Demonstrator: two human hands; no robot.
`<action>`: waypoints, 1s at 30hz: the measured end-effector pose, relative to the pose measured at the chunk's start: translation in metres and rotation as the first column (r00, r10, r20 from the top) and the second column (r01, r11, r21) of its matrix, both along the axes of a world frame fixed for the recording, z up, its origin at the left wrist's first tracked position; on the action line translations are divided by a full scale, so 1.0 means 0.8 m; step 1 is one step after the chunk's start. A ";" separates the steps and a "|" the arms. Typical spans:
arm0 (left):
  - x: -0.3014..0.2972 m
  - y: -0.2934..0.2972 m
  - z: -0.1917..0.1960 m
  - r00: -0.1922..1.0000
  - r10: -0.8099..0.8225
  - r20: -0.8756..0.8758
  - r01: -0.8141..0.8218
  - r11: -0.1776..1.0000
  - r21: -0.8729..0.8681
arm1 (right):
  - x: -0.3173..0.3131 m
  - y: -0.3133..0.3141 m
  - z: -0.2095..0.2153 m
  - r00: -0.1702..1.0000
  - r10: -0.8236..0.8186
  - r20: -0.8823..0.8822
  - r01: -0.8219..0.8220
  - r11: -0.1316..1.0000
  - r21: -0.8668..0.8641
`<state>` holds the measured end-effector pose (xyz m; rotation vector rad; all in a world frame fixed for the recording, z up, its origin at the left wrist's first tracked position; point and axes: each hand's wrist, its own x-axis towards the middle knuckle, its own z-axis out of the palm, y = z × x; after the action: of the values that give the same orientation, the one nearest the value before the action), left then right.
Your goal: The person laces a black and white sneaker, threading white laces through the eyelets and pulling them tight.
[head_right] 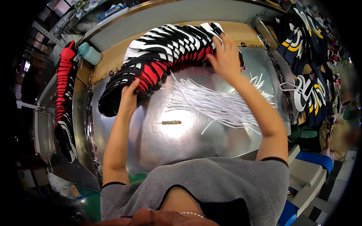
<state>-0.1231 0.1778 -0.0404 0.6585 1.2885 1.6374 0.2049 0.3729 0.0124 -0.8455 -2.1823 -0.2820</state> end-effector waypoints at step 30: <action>0.050 -0.283 0.014 0.934 0.235 -0.269 -0.279 0.950 -0.141 | -0.123 -0.041 -0.092 0.997 0.067 0.044 -0.014 0.680 -0.733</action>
<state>-0.0834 -0.0483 -0.0292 0.6200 1.7454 1.6595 0.1064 0.3404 -0.0610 -1.2175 -2.3807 0.6673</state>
